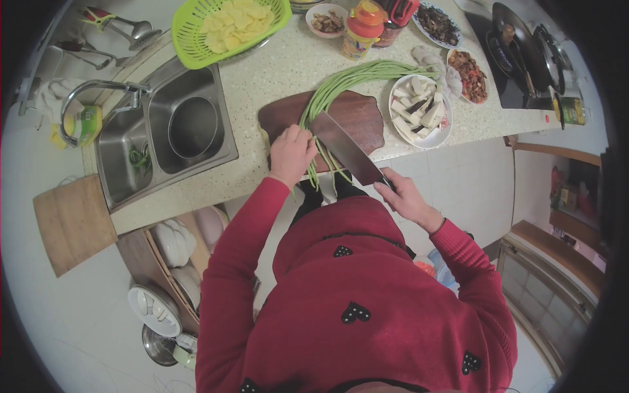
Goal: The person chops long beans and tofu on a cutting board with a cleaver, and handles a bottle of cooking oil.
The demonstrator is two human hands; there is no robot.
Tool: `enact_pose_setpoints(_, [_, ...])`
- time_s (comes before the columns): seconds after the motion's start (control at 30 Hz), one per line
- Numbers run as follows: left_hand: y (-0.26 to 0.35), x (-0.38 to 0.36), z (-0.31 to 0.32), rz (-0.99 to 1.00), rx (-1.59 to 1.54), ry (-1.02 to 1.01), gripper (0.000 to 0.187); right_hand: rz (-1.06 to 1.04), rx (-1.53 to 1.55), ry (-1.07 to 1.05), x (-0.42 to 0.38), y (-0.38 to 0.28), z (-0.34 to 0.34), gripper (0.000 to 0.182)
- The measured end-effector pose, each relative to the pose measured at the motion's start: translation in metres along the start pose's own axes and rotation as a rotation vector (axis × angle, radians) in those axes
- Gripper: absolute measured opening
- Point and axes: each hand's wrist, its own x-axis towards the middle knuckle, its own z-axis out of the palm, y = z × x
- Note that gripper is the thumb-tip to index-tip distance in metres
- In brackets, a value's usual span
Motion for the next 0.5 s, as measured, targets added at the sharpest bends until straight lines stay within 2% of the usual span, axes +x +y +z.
enact_pose_setpoints(0.1, [0.006,0.001,0.004,-0.069,-0.025,-0.006,0.008,0.021,-0.030,-0.013,0.014,0.000,0.001,0.028])
enact_pose_setpoints(0.2, [0.019,0.009,-0.004,-0.301,-0.130,-0.136,0.012,0.009,-0.049,-0.028,0.035,0.000,0.004,0.030])
enact_pose_setpoints(0.27, [0.028,0.019,-0.015,-0.517,-0.251,-0.255,0.023,-0.057,-0.031,-0.014,0.050,-0.003,0.005,0.024])
enact_pose_setpoints(0.37, [0.030,0.026,-0.022,-0.694,-0.364,-0.326,0.022,-0.099,0.008,-0.031,0.065,0.000,0.003,0.019])
enact_pose_setpoints(0.5, [0.031,0.029,-0.025,-0.739,-0.373,-0.358,0.013,-0.098,-0.008,-0.098,0.082,0.004,-0.003,0.021])
